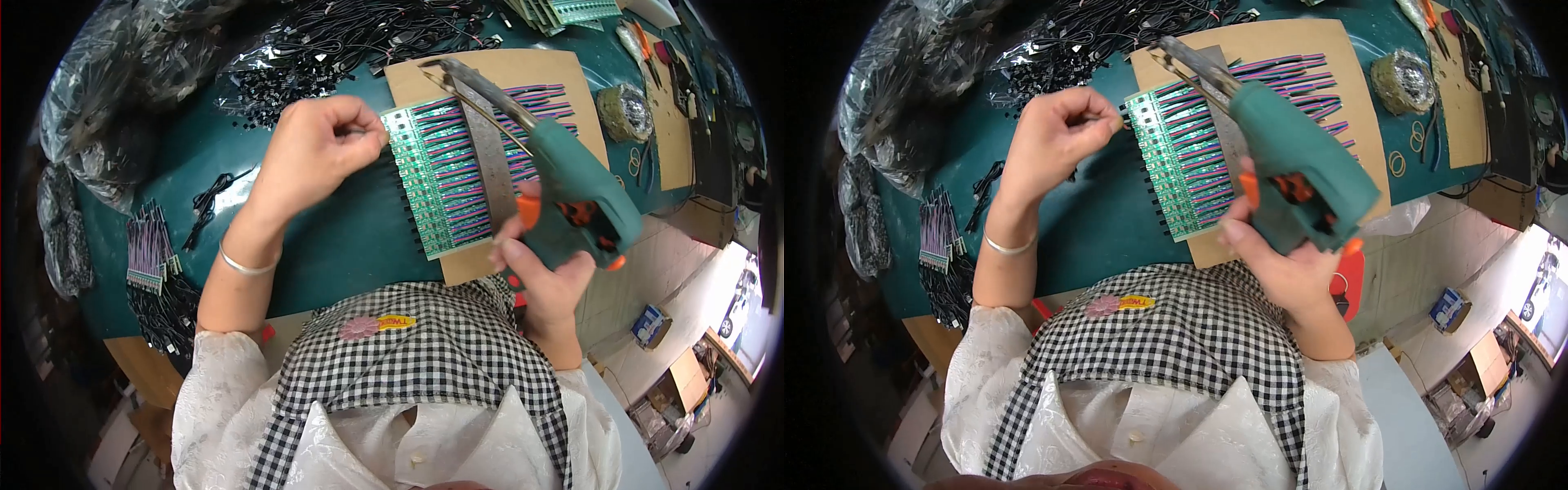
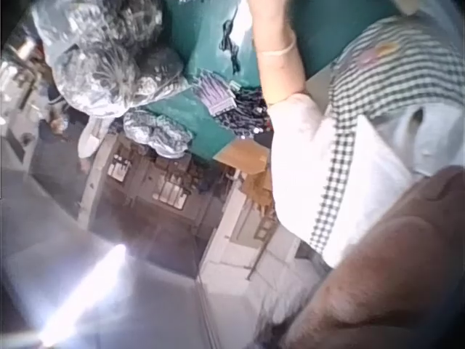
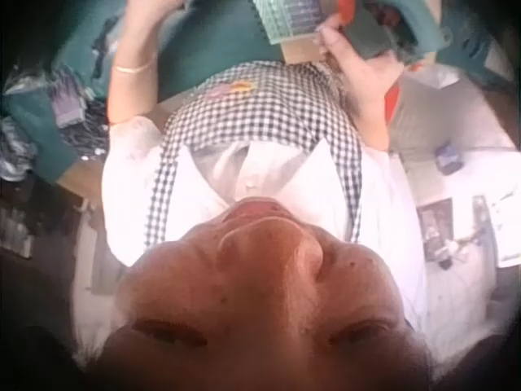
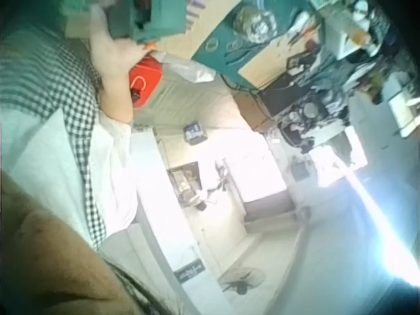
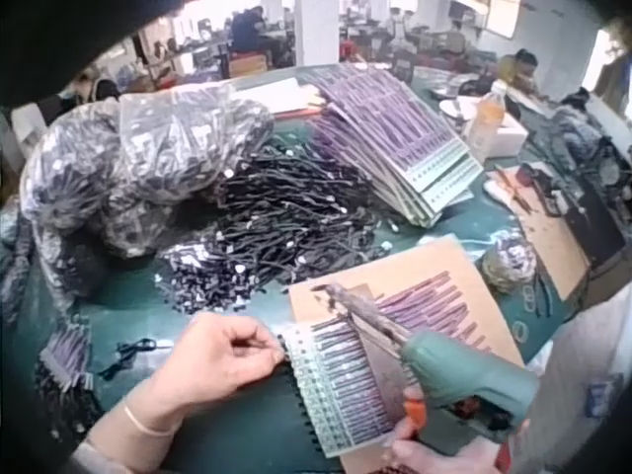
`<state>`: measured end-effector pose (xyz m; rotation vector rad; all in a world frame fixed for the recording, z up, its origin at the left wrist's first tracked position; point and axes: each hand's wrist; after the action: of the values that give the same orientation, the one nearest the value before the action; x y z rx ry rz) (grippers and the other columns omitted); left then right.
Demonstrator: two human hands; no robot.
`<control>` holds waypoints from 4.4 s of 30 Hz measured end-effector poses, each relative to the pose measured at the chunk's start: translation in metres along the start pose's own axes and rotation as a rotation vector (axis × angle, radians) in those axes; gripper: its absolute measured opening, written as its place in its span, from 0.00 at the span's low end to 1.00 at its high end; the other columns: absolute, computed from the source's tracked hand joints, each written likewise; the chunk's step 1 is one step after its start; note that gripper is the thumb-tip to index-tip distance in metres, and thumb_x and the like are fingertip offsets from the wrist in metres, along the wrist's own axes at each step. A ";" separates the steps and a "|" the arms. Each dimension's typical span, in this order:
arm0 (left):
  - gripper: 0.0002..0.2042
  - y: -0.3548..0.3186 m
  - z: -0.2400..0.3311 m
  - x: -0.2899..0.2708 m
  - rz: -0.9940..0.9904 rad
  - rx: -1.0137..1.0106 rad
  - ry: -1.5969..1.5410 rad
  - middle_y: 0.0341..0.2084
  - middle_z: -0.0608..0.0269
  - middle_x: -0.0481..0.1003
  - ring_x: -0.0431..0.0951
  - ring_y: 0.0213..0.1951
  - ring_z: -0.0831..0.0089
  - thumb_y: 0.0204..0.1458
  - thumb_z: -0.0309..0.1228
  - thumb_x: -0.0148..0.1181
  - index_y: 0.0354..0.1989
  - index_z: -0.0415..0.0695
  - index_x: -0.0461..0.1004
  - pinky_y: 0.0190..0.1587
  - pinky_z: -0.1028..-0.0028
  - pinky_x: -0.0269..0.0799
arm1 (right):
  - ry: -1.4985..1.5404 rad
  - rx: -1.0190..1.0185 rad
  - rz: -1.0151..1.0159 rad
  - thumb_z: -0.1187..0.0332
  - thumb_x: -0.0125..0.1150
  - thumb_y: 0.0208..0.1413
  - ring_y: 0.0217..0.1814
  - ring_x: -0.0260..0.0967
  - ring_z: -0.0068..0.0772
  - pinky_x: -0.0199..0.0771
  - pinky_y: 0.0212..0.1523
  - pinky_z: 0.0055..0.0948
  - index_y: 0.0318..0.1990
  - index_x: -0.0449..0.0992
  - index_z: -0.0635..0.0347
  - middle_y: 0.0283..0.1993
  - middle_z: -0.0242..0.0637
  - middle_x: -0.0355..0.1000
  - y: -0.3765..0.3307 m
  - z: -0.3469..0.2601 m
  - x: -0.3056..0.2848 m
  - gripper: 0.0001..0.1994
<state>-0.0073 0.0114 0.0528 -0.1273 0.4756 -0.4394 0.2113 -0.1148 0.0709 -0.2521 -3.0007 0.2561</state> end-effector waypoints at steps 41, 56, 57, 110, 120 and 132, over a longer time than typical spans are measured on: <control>0.04 0.054 -0.015 -0.012 -0.244 0.181 0.219 0.14 0.69 0.68 0.63 0.19 0.85 0.41 0.24 0.56 0.22 0.35 0.72 0.23 0.81 0.61 | -0.309 0.019 -0.095 0.80 0.64 0.39 0.31 0.68 0.24 0.69 0.31 0.21 0.38 0.70 0.66 0.31 0.34 0.70 0.002 0.002 -0.025 0.16; 0.05 0.053 -0.012 -0.011 -0.225 0.198 0.246 0.12 0.71 0.65 0.60 0.18 0.86 0.42 0.25 0.56 0.22 0.35 0.71 0.20 0.81 0.58 | -0.059 -0.020 0.013 0.81 0.65 0.36 0.31 0.68 0.25 0.71 0.27 0.21 0.52 0.60 0.69 0.45 0.50 0.68 0.001 -0.003 -0.027 0.31; 0.05 0.053 -0.013 -0.011 -0.219 0.208 0.249 0.12 0.71 0.65 0.60 0.18 0.85 0.42 0.26 0.56 0.21 0.35 0.71 0.20 0.81 0.58 | -0.071 0.002 0.006 0.81 0.65 0.36 0.31 0.67 0.26 0.71 0.27 0.21 0.52 0.60 0.69 0.45 0.50 0.68 0.000 -0.002 -0.030 0.31; 0.05 0.022 -0.012 0.017 0.173 0.242 0.485 0.13 0.61 0.71 0.69 0.15 0.80 0.40 0.27 0.57 0.23 0.38 0.73 0.22 0.79 0.65 | -0.153 -0.073 0.007 0.76 0.64 0.37 0.19 0.63 0.26 0.65 0.16 0.20 0.49 0.59 0.76 0.32 0.46 0.67 0.000 0.002 -0.026 0.29; 0.05 0.024 -0.013 0.014 0.171 0.216 0.477 0.14 0.60 0.72 0.72 0.16 0.76 0.40 0.27 0.57 0.24 0.39 0.74 0.22 0.78 0.67 | -0.073 -0.083 0.110 0.72 0.65 0.36 0.16 0.62 0.25 0.64 0.16 0.19 0.49 0.58 0.77 0.25 0.43 0.67 -0.002 -0.001 -0.014 0.31; 0.08 -0.023 -0.034 -0.030 0.366 0.237 0.338 0.28 0.57 0.75 0.75 0.32 0.73 0.49 0.30 0.56 0.33 0.38 0.74 0.37 0.76 0.69 | -0.075 -0.109 -0.029 0.72 0.62 0.41 0.15 0.61 0.25 0.63 0.16 0.19 0.49 0.58 0.77 0.21 0.40 0.65 -0.004 -0.003 -0.034 0.28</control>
<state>-0.0562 0.0034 0.0402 0.2648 0.7582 -0.1529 0.2441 -0.1238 0.0711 -0.2136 -3.0946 0.1014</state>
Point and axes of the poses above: each hand's wrist, its own y-axis towards the middle knuckle, its own x-axis out of the palm, z = x × y
